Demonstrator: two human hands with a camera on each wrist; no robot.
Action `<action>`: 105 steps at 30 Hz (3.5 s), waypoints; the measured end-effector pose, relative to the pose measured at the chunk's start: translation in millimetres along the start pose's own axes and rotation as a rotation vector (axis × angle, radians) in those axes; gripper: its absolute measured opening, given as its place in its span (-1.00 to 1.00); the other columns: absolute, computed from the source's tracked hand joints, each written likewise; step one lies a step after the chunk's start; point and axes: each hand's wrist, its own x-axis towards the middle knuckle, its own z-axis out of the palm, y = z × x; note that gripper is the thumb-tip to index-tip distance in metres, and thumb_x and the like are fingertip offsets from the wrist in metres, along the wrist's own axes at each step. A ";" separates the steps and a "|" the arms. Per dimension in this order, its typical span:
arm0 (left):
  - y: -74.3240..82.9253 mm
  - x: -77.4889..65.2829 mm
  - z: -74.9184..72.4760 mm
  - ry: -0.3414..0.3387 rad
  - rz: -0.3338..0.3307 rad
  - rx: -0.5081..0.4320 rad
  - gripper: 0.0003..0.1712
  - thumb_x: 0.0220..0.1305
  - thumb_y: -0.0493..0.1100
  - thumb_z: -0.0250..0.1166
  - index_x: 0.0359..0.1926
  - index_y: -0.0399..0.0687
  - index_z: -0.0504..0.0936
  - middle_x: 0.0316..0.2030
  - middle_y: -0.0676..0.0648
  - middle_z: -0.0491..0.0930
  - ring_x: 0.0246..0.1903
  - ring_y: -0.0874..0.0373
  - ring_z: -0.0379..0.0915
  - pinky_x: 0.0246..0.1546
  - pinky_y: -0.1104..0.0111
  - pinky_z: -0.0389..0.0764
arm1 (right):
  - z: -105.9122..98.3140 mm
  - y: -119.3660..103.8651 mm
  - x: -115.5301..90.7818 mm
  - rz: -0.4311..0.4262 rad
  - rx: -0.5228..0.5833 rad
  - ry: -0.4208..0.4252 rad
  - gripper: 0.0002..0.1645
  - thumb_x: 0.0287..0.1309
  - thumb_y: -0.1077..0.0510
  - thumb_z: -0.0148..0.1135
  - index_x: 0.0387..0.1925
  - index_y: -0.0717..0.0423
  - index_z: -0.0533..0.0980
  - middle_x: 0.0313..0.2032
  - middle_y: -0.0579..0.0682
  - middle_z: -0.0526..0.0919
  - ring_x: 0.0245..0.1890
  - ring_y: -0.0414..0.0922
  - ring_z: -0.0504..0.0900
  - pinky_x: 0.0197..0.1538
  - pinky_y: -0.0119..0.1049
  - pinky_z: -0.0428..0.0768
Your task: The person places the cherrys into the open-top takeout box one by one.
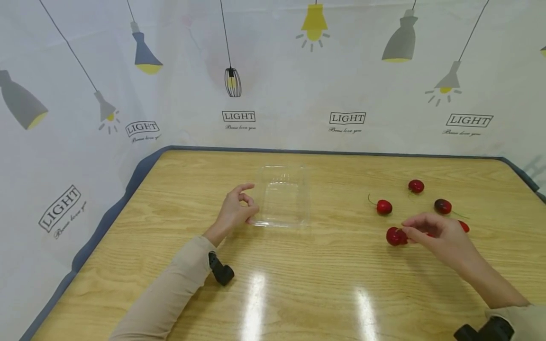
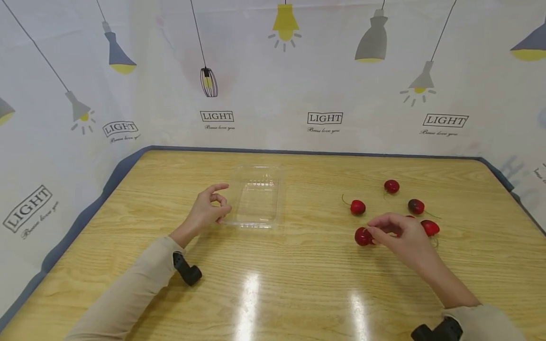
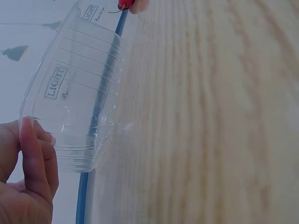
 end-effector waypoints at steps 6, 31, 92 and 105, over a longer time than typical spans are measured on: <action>-26.9 15.6 0.7 0.013 0.010 -0.010 -0.31 -0.09 -0.45 0.12 0.19 -0.25 0.25 -0.55 -0.05 0.40 -0.82 0.21 0.30 -0.72 0.33 0.48 | 2.0 -1.6 1.6 -0.004 0.015 0.004 -0.80 0.09 0.23 0.14 -0.28 0.32 0.49 -0.46 -0.14 0.60 -0.48 -0.25 0.58 -0.43 -0.45 0.52; -6.8 4.6 -0.1 0.008 0.000 0.008 -0.33 -0.08 -0.49 0.11 0.17 -0.33 0.25 -0.55 -0.08 0.37 -0.83 0.21 0.27 -0.71 0.30 0.47 | 3.5 -24.3 19.1 -0.066 -0.061 0.052 -0.79 0.07 0.19 0.17 -0.30 0.27 0.52 -0.40 -0.12 0.60 -0.43 -0.39 0.53 -0.40 -0.55 0.48; -27.0 17.0 0.2 0.015 0.007 -0.002 -0.31 -0.08 -0.46 0.14 0.18 -0.25 0.26 -0.56 -0.05 0.39 -0.83 0.22 0.28 -0.72 0.33 0.48 | 72.2 -71.9 83.6 -0.115 0.110 -0.079 -0.80 0.04 0.19 0.20 -0.34 0.29 0.52 -0.40 0.11 0.58 -0.45 -0.11 0.54 -0.40 -0.40 0.52; -27.6 17.3 1.2 0.021 0.000 -0.009 -0.30 -0.09 -0.44 0.13 0.19 -0.23 0.24 -0.56 -0.05 0.39 -0.82 0.18 0.28 -0.73 0.32 0.48 | 85.9 -72.8 96.4 -0.101 0.169 -0.054 -0.79 0.04 0.19 0.20 -0.34 0.30 0.51 -0.44 0.11 0.58 -0.47 -0.08 0.55 -0.39 -0.38 0.53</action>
